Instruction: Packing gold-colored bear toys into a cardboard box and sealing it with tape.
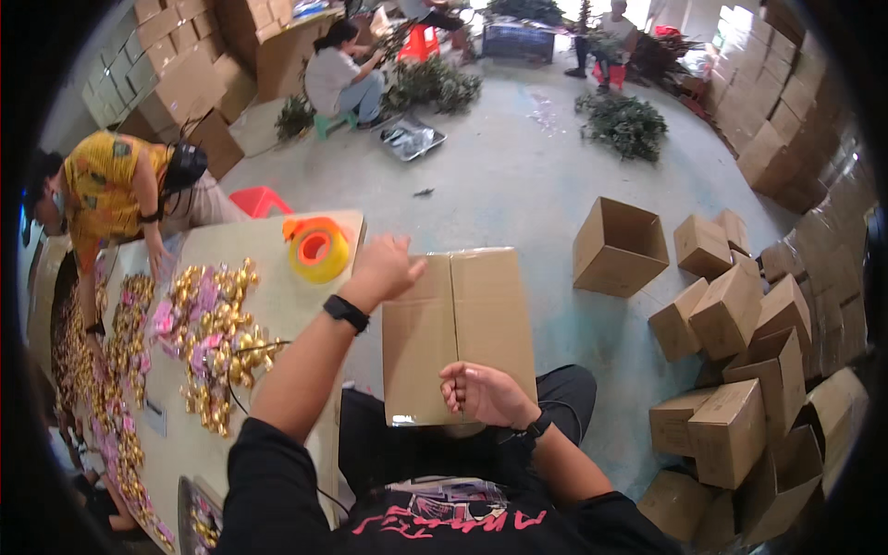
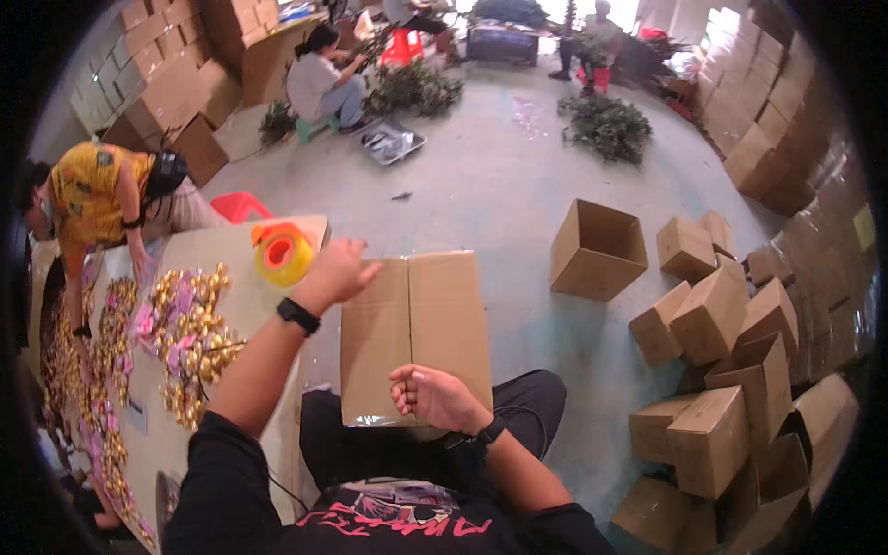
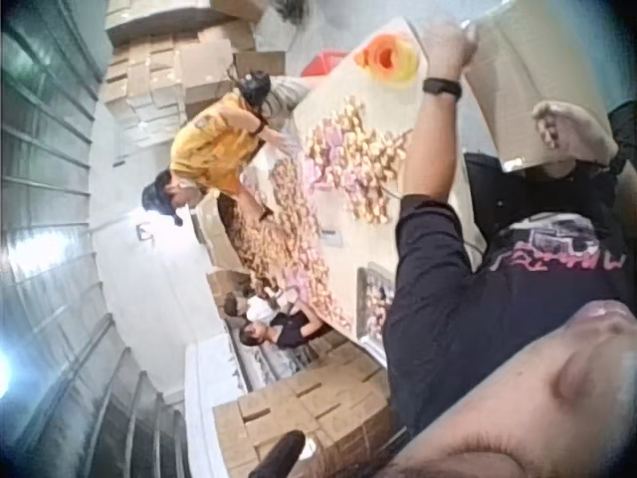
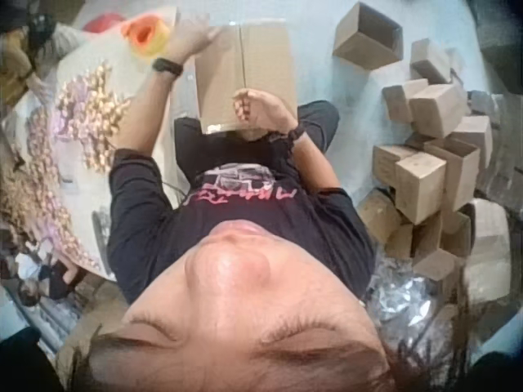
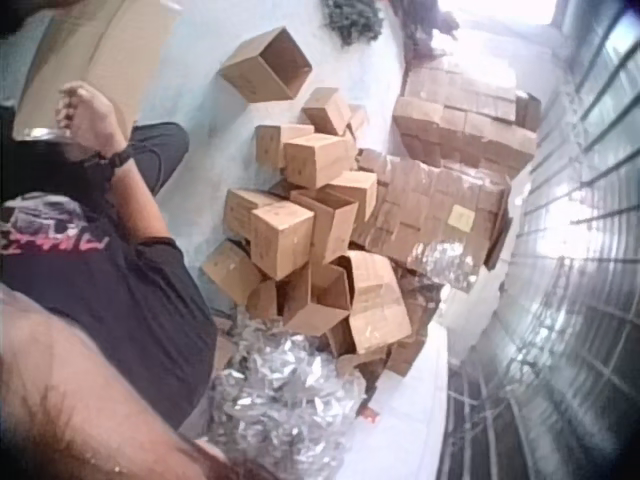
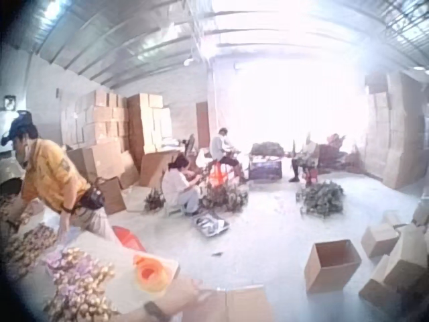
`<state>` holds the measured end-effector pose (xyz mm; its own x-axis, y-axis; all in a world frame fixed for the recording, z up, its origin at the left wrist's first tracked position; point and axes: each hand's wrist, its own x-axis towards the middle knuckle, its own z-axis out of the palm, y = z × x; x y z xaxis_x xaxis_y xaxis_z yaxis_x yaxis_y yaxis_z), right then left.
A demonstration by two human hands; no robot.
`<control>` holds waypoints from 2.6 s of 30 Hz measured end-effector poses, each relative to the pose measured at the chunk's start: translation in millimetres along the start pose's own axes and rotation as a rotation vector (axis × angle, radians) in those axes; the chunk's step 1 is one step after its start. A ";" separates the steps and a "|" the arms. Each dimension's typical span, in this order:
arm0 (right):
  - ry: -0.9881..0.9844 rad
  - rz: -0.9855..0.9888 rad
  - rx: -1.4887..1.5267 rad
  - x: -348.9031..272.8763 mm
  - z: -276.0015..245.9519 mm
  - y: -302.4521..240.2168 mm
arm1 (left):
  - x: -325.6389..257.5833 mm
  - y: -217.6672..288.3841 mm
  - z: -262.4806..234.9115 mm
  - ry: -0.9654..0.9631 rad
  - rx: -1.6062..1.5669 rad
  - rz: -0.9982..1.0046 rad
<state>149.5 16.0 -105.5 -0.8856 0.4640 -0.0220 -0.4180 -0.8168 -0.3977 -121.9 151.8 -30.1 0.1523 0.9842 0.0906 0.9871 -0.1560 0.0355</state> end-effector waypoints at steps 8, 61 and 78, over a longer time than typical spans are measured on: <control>0.092 0.192 -0.908 -69.6 11.8 61.7 | 8.2 19.7 44.2 -0.153 -0.144 -0.132; 2.039 0.180 -0.508 -556.7 -156.5 187.9 | -68.2 191.1 158.0 -0.859 -0.686 0.345; 2.893 0.348 -0.915 -807.7 -5.5 -46.9 | -151.2 167.8 243.6 -0.518 0.161 0.465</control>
<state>885.5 -318.6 -74.2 0.9867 0.1273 0.1010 0.1399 -0.9817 -0.1296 32.7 -2.8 -280.3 0.5233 0.7385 -0.4253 0.8033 -0.5940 -0.0430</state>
